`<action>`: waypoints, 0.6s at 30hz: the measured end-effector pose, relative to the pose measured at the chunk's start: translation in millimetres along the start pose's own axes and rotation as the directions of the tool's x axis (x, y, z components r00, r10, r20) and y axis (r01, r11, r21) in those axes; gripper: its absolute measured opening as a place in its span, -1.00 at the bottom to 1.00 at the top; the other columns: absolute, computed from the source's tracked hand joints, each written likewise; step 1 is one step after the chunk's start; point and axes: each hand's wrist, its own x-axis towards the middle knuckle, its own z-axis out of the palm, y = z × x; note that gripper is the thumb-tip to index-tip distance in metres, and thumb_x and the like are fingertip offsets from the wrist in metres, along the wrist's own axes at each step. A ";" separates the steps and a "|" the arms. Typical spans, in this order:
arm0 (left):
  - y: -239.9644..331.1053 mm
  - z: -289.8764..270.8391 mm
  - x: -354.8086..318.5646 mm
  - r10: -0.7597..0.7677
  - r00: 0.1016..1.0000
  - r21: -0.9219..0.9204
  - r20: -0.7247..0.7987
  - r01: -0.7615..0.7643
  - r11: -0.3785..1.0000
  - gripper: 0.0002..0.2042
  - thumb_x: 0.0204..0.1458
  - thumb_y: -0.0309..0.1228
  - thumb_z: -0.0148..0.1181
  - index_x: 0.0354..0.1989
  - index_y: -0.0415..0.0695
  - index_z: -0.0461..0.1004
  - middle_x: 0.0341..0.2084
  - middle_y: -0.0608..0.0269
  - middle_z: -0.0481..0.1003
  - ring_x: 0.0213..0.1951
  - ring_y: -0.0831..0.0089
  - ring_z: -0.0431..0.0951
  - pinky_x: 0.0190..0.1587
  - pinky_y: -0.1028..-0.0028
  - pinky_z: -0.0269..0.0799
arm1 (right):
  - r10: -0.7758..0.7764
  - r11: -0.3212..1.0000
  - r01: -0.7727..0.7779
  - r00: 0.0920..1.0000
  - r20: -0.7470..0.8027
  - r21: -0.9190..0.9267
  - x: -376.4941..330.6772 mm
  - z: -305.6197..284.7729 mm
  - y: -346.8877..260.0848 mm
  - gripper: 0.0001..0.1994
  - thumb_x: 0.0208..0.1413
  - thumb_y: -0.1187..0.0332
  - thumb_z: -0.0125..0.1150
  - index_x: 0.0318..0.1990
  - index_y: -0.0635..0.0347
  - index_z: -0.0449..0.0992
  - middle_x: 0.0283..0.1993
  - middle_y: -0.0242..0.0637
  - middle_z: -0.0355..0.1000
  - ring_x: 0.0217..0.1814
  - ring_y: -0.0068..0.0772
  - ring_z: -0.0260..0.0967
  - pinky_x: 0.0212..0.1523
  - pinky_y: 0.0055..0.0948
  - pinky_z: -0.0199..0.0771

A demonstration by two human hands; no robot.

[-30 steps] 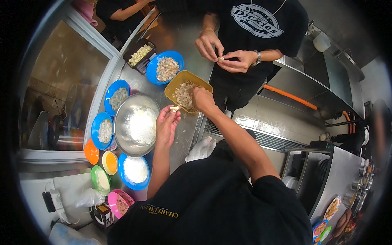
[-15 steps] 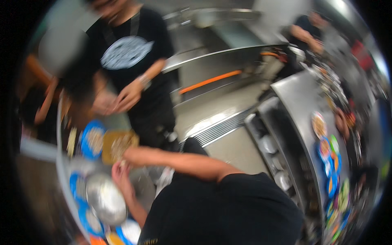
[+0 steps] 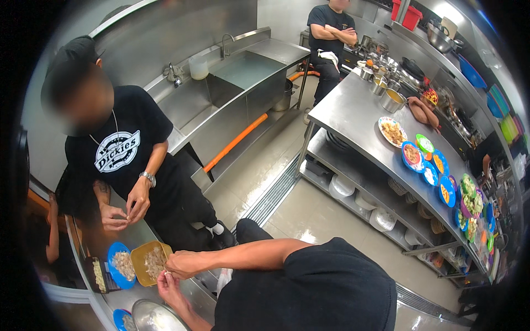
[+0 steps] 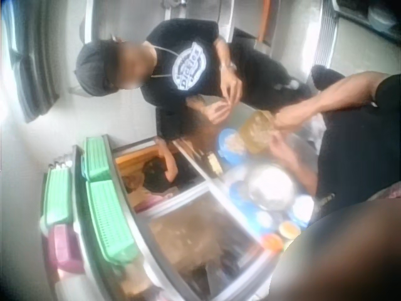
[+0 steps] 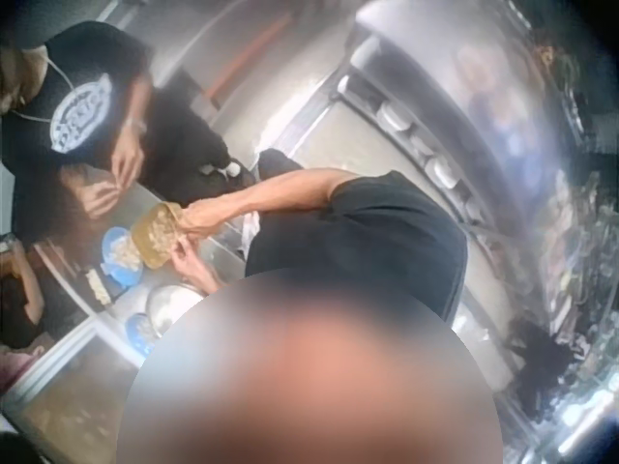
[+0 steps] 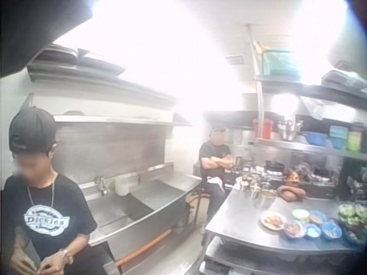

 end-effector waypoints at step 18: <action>33.4 56.3 19.9 -0.028 0.967 -0.036 0.252 0.039 0.999 -0.70 0.28 -0.37 0.29 0.08 -0.30 0.59 -0.09 0.18 0.61 -0.10 0.50 0.61 -0.02 0.50 0.59 | 0.128 0.992 -0.123 0.925 -0.358 0.038 -31.6 -33.5 0.1 -0.79 0.12 0.27 0.25 -0.36 0.26 0.60 -0.39 0.01 0.53 -0.31 0.14 0.54 -0.30 -0.05 0.53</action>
